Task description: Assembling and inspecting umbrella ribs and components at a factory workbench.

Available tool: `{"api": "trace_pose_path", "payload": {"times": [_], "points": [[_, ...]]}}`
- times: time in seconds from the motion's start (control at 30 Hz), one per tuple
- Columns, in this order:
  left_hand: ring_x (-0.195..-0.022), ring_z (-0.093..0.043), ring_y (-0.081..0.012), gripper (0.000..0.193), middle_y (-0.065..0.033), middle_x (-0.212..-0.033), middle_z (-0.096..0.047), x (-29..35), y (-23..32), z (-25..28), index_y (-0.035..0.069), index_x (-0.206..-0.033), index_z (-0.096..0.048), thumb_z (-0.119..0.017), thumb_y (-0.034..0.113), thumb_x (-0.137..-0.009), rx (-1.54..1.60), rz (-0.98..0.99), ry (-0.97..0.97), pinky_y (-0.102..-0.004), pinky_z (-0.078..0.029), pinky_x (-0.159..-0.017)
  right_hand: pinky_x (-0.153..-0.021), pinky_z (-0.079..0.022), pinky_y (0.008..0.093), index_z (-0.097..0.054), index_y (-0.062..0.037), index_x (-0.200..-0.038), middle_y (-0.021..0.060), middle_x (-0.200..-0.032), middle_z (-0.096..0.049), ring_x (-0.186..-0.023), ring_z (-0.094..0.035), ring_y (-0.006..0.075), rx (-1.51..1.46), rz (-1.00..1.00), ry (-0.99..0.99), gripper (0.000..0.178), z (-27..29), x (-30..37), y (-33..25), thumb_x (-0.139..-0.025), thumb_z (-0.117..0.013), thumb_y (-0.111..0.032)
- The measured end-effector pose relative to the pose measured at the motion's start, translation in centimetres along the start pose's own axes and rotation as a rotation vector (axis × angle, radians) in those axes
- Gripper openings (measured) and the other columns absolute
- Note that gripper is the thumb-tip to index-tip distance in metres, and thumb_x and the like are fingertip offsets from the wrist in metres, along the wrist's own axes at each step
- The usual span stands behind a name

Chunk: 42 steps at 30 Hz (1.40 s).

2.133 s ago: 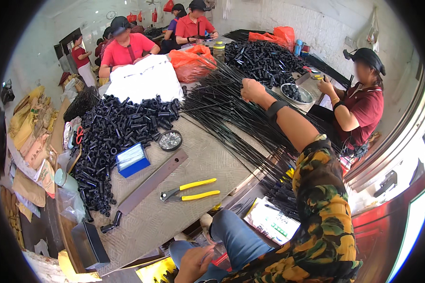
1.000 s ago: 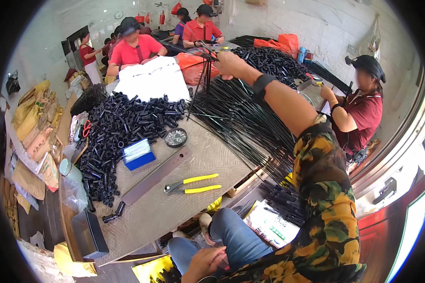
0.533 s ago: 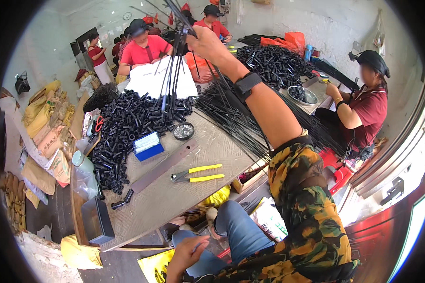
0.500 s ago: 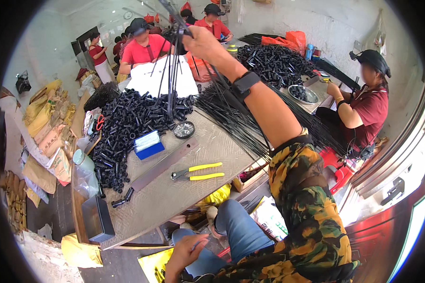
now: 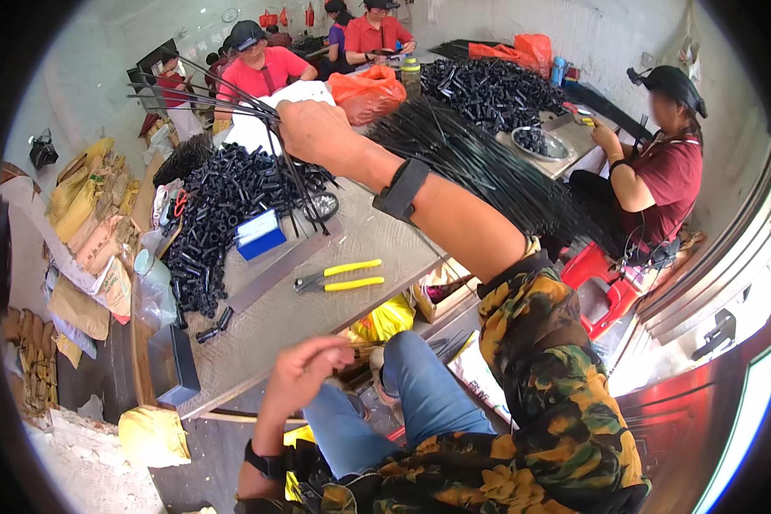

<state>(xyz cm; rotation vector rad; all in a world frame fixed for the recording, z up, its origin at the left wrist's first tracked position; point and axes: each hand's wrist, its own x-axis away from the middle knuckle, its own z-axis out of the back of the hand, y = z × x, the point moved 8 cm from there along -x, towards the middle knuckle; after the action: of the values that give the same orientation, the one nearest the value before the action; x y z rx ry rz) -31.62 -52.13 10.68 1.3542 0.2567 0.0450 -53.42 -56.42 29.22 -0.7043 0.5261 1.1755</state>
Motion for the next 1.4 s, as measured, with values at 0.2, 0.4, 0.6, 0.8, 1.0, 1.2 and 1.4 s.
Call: {"api": "trace_pose_path", "payload": {"times": [0.2, 0.4, 0.6, 0.8, 1.0, 1.2, 1.4], "points": [[-0.087, -0.063, -0.0143, 0.021, -0.0094, -0.091, -0.067, 2.8, 0.7, 4.2, -0.001, -0.107, -0.061, -0.051, 0.011, -0.093, -0.101, 0.083, 0.149, -0.0279, -0.049, -0.080, -0.060, -0.045, 0.0514, -0.054, -0.0018, -0.092, 0.0228, -0.073, -0.060, -0.069, -0.059, 0.0419, -0.147, 0.009, 0.092, 0.014, 3.3, 4.7, -4.9, -0.082, -0.051, -0.011], [-0.103, -0.058, -0.0199, 0.034, -0.0157, -0.109, -0.060, 2.8, 5.6, 2.6, -0.006, -0.116, -0.052, -0.043, 0.021, -0.097, 0.207, -0.171, 0.477, -0.0340, -0.044, -0.094, -0.047, -0.046, 0.0423, -0.047, -0.0005, -0.097, 0.0162, -0.079, -0.056, -0.060, -0.060, 0.0350, -0.122, 0.332, 0.007, 0.024, 1.2, 12.3, -14.4, -0.076, -0.054, -0.007], [-0.120, -0.047, -0.0227, 0.056, -0.0137, -0.133, -0.043, 5.5, 5.6, 1.6, 0.000, -0.134, -0.032, -0.029, 0.044, -0.099, 0.482, -0.162, 0.521, -0.0372, -0.037, -0.102, -0.045, -0.049, 0.0335, -0.045, -0.0010, -0.084, 0.0116, -0.076, -0.050, -0.056, -0.061, 0.0264, -0.102, 0.517, -0.029, 0.020, 2.7, 16.1, -19.9, -0.073, -0.057, -0.013], [-0.106, -0.055, -0.0187, 0.056, -0.0132, -0.118, -0.055, 6.5, 6.5, 2.5, -0.002, -0.123, -0.045, -0.034, 0.046, -0.097, 0.650, -0.216, 0.677, -0.0318, -0.043, -0.092, -0.058, -0.053, 0.0278, -0.043, 0.0073, -0.124, 0.0155, -0.105, -0.050, -0.084, -0.060, 0.0215, 0.017, 0.435, -0.049, 0.053, 2.1, 20.5, -21.4, -0.076, -0.055, -0.012], [-0.055, -0.046, -0.0093, 0.041, 0.0000, -0.064, -0.048, 8.9, 4.8, 7.5, 0.002, -0.094, -0.055, -0.041, 0.040, -0.097, 0.509, -0.238, 0.971, -0.0245, -0.039, -0.049, -0.070, -0.053, 0.0345, -0.033, -0.0057, -0.136, 0.0176, -0.117, -0.048, -0.084, -0.060, 0.0316, -0.413, 0.193, -0.242, 0.061, -1.9, 27.4, -18.6, -0.081, -0.057, -0.011], [-0.053, -0.032, -0.0061, 0.042, 0.0011, -0.074, -0.043, 10.2, 5.3, 7.5, 0.003, -0.111, -0.051, -0.038, 0.041, -0.097, 0.538, -0.203, 0.765, -0.0221, -0.027, -0.048, -0.077, -0.051, 0.0353, -0.028, -0.0038, -0.137, 0.0231, -0.122, -0.046, -0.095, -0.060, 0.0327, -0.974, 0.055, -0.925, 0.065, -5.6, 35.0, -14.3, -0.087, -0.061, -0.027], [-0.064, -0.040, -0.0076, 0.048, -0.0041, -0.089, -0.051, 6.0, 3.4, 3.3, -0.001, -0.131, -0.040, -0.041, 0.033, -0.098, 0.544, -0.162, 0.594, -0.0225, -0.036, -0.056, -0.065, -0.051, 0.0290, -0.042, 0.0004, -0.121, 0.0191, -0.102, -0.058, -0.076, -0.065, 0.0194, -1.187, 0.075, -0.283, 0.041, -3.6, 27.6, -15.6, -0.091, -0.058, -0.022]]}}
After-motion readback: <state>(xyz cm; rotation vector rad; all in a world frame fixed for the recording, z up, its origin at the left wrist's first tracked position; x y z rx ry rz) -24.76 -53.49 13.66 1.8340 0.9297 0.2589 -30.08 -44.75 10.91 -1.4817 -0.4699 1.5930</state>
